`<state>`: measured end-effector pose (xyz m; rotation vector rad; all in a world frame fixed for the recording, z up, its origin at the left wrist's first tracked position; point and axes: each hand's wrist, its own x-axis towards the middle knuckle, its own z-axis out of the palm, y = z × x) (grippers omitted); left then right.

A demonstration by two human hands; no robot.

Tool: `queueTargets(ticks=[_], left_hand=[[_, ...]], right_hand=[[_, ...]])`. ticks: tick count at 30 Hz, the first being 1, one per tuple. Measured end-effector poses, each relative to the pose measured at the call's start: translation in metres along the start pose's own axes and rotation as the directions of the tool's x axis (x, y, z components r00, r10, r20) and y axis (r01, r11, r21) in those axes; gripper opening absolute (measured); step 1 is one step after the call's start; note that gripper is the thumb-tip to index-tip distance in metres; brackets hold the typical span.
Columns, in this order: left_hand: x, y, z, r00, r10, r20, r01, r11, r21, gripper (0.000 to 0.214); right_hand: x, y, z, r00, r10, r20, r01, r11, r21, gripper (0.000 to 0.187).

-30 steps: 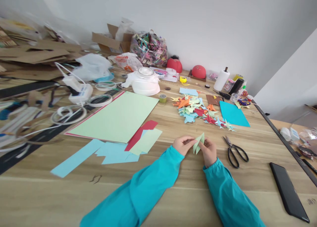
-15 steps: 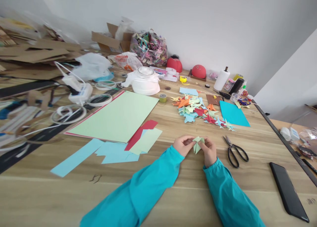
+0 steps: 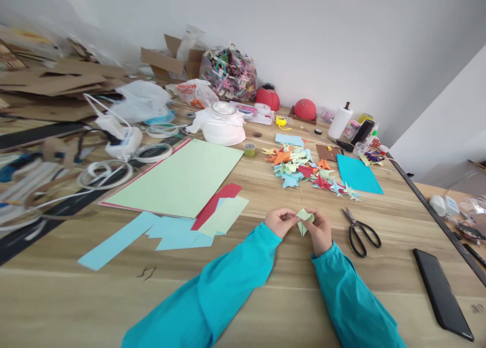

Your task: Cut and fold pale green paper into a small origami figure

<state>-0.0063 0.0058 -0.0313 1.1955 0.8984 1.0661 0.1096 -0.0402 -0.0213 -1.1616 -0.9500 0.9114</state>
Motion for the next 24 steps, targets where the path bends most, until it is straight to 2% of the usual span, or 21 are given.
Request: queueTargets(ticks=[4, 6, 9, 15, 24], left_hand=[[-0.002, 0.008, -0.003, 0.990, 0.138, 0.021, -0.139, 0.989, 0.047, 0.034], [-0.002, 0.012, -0.005, 0.970, 0.235, 0.060, -0.241, 0.962, 0.124, 0.028], [-0.002, 0.015, -0.007, 0.941, 0.309, 0.141, -0.332, 0.925, 0.188, 0.017], [0.001, 0.009, -0.008, 0.922, 0.333, 0.198, -0.374, 0.898, 0.231, 0.016], [-0.001, 0.008, -0.009, 0.885, 0.420, 0.200, -0.462, 0.847, 0.265, 0.017]], right_hand=[[0.001, -0.001, 0.000, 1.000, 0.003, -0.010, -0.003, 1.000, 0.001, 0.019], [0.001, -0.002, 0.000, 1.000, 0.012, -0.009, -0.012, 1.000, 0.010, 0.018], [0.000, -0.002, 0.000, 1.000, 0.027, -0.002, -0.027, 0.999, 0.028, 0.017], [0.000, 0.000, 0.000, 0.998, 0.060, -0.010, -0.060, 0.996, 0.064, 0.018], [-0.002, -0.003, 0.003, 0.996, 0.034, 0.087, -0.034, 0.999, 0.001, 0.018]])
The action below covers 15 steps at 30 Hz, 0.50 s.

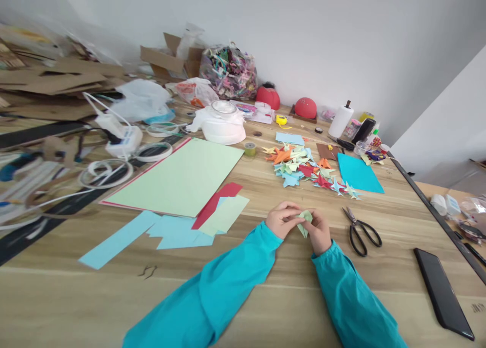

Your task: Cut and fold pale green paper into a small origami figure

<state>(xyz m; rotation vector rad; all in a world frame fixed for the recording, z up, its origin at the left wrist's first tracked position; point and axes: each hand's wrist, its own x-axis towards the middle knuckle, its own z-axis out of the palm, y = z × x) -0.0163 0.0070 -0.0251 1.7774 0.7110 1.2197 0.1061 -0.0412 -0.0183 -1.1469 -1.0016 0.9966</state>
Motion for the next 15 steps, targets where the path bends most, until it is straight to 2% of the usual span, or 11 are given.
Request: queueTargets(ticks=[3, 11, 15], left_hand=[[0.000, -0.001, 0.000, 1.000, 0.006, 0.020, -0.006, 1.000, 0.013, 0.020], [0.001, 0.008, -0.001, 1.000, 0.000, -0.014, 0.000, 1.000, 0.024, 0.015], [0.001, 0.011, -0.001, 0.998, 0.051, -0.031, -0.048, 0.996, 0.073, 0.011]], right_hand=[[0.000, 0.002, -0.001, 0.999, -0.023, 0.046, 0.024, 0.999, -0.041, 0.018], [0.000, 0.006, -0.003, 0.996, -0.033, 0.087, 0.041, 0.995, -0.086, 0.019], [0.001, 0.007, -0.003, 0.995, -0.039, 0.092, 0.050, 0.991, -0.125, 0.018]])
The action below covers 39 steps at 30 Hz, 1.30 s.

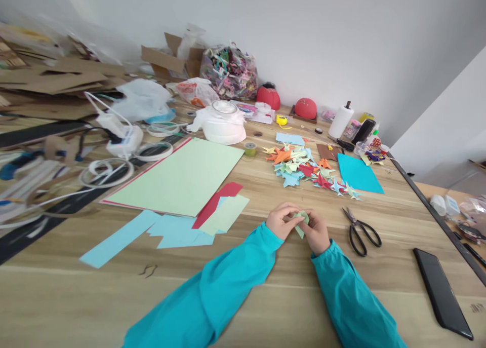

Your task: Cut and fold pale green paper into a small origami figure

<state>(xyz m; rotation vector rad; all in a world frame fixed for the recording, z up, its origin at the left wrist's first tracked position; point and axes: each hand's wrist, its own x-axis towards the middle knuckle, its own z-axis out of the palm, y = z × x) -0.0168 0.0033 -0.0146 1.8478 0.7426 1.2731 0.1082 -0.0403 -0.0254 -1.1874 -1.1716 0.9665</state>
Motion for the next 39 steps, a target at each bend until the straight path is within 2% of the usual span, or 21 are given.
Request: queueTargets(ticks=[3, 6, 10, 15, 19, 23, 30, 35, 39], left_hand=[[-0.001, 0.003, 0.001, 0.997, 0.072, -0.026, -0.070, 0.996, 0.057, 0.008], [-0.003, 0.006, 0.002, 0.982, 0.177, -0.068, -0.167, 0.977, 0.129, 0.007], [-0.006, 0.005, 0.003, 0.964, 0.246, -0.100, -0.222, 0.953, 0.207, 0.013], [-0.009, -0.003, 0.004, 0.969, 0.217, -0.117, -0.182, 0.950, 0.254, 0.020], [-0.010, -0.007, 0.005, 0.975, 0.185, -0.123, -0.153, 0.961, 0.230, 0.024], [-0.010, -0.005, 0.005, 0.980, 0.173, -0.102, -0.152, 0.972, 0.181, 0.025], [-0.009, 0.005, 0.003, 0.970, 0.196, -0.142, -0.171, 0.971, 0.169, 0.024], [-0.009, 0.007, 0.004, 0.991, 0.101, -0.092, -0.085, 0.982, 0.171, 0.035], [-0.009, 0.006, 0.005, 0.989, 0.112, -0.097, -0.092, 0.978, 0.189, 0.032]], right_hand=[[0.000, -0.001, 0.001, 1.000, -0.012, 0.002, 0.012, 1.000, -0.003, 0.016], [-0.001, 0.000, 0.002, 0.997, -0.058, -0.049, 0.056, 0.998, -0.035, 0.017], [-0.003, 0.003, 0.004, 0.977, -0.153, -0.147, 0.119, 0.969, -0.218, 0.019], [-0.008, 0.003, 0.004, 0.943, -0.299, -0.146, 0.178, 0.824, -0.538, 0.024], [-0.012, 0.000, 0.002, 0.923, -0.374, -0.094, 0.217, 0.705, -0.675, 0.029], [-0.013, -0.001, 0.002, 0.918, -0.389, -0.073, 0.226, 0.667, -0.710, 0.031], [-0.012, 0.000, 0.003, 0.915, -0.391, -0.098, 0.211, 0.671, -0.711, 0.029], [-0.012, -0.003, 0.003, 0.909, -0.406, -0.099, 0.228, 0.679, -0.698, 0.028], [-0.013, -0.003, 0.002, 0.901, -0.425, -0.087, 0.249, 0.671, -0.698, 0.031]])
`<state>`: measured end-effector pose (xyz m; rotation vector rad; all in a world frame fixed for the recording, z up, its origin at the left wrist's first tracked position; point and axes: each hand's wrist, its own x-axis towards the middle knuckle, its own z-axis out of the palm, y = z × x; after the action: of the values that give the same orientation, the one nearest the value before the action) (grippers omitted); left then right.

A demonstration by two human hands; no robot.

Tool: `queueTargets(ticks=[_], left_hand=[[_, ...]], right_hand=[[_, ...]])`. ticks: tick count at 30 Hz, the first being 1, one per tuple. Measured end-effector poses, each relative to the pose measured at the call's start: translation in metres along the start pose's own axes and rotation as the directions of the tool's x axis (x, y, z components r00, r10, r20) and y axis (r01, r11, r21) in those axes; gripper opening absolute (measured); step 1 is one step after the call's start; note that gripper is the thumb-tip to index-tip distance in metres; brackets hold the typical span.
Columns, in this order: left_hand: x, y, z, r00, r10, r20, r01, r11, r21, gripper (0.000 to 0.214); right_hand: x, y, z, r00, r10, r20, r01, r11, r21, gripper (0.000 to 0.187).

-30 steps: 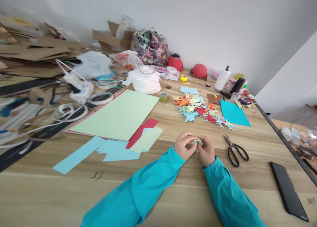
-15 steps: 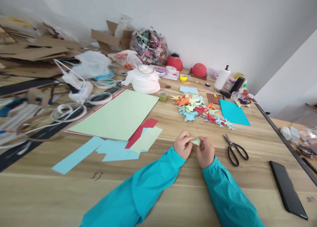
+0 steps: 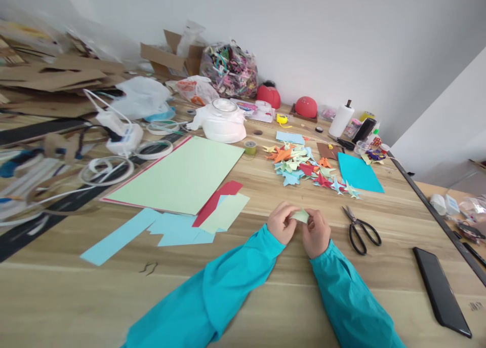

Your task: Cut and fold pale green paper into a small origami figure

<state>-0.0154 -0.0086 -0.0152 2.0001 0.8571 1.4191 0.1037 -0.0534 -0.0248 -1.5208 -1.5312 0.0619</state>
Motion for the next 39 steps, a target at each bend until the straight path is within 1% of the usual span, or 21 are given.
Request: queueTargets(ticks=[3, 7, 9, 11, 12, 13, 15, 16, 18, 19, 21, 24, 29, 34, 39], left_hand=[[-0.001, 0.001, -0.001, 0.998, 0.053, -0.043, -0.054, 0.998, -0.030, 0.024], [-0.002, 0.005, -0.006, 0.989, 0.100, -0.112, -0.106, 0.993, -0.043, 0.023], [-0.002, 0.008, -0.008, 0.983, 0.101, -0.153, -0.108, 0.993, -0.040, 0.023], [-0.001, 0.009, -0.010, 0.984, 0.082, -0.156, -0.091, 0.995, -0.045, 0.024], [-0.001, 0.009, -0.010, 0.989, 0.068, -0.131, -0.076, 0.995, -0.058, 0.027], [0.000, 0.008, -0.010, 0.995, 0.052, -0.091, -0.059, 0.995, -0.076, 0.031], [0.002, 0.006, -0.008, 1.000, 0.020, 0.000, -0.019, 0.993, -0.120, 0.036], [0.002, 0.004, -0.006, 0.999, 0.003, 0.037, 0.002, 0.990, -0.142, 0.035], [0.003, 0.000, -0.002, 0.997, -0.027, 0.077, 0.040, 0.983, -0.178, 0.027], [0.003, -0.002, -0.001, 0.996, -0.038, 0.082, 0.053, 0.980, -0.190, 0.022], [0.003, -0.004, 0.001, 0.996, -0.053, 0.077, 0.068, 0.976, -0.208, 0.015], [0.003, -0.006, 0.001, 0.996, -0.055, 0.068, 0.069, 0.976, -0.208, 0.013], [0.005, -0.006, -0.001, 0.998, -0.016, 0.060, 0.027, 0.983, -0.181, 0.019], [0.006, -0.004, -0.002, 0.999, -0.034, 0.023, 0.038, 0.981, -0.188, 0.016], [0.008, -0.001, -0.005, 0.999, -0.041, -0.023, 0.036, 0.981, -0.189, 0.017]], right_hand=[[-0.001, 0.000, 0.000, 1.000, -0.011, 0.013, 0.011, 1.000, -0.003, 0.034], [-0.002, 0.000, 0.001, 1.000, 0.009, 0.013, -0.009, 1.000, 0.029, 0.034], [-0.001, 0.000, 0.002, 0.998, 0.065, -0.019, -0.063, 0.995, 0.073, 0.030], [0.002, 0.000, 0.002, 0.986, 0.160, -0.041, -0.149, 0.969, 0.198, 0.025], [0.003, 0.000, 0.003, 0.976, 0.214, -0.031, -0.196, 0.935, 0.294, 0.022], [0.005, -0.001, 0.003, 0.964, 0.264, 0.001, -0.243, 0.883, 0.401, 0.020], [0.007, -0.001, 0.004, 0.930, 0.348, 0.114, -0.345, 0.729, 0.591, 0.020], [0.008, -0.001, 0.004, 0.907, 0.378, 0.184, -0.400, 0.643, 0.653, 0.020], [0.009, 0.000, 0.004, 0.859, 0.407, 0.311, -0.495, 0.503, 0.709, 0.021], [0.009, 0.000, 0.004, 0.839, 0.412, 0.356, -0.528, 0.456, 0.716, 0.021], [0.009, 0.001, 0.004, 0.816, 0.412, 0.405, -0.563, 0.410, 0.717, 0.020], [0.010, 0.001, 0.004, 0.807, 0.415, 0.420, -0.576, 0.397, 0.715, 0.021], [0.011, 0.003, 0.004, 0.813, 0.372, 0.448, -0.578, 0.418, 0.701, 0.021], [0.012, 0.002, 0.003, 0.837, 0.278, 0.472, -0.545, 0.503, 0.670, 0.023], [0.012, -0.001, 0.004, 0.845, 0.252, 0.472, -0.527, 0.549, 0.649, 0.026]])
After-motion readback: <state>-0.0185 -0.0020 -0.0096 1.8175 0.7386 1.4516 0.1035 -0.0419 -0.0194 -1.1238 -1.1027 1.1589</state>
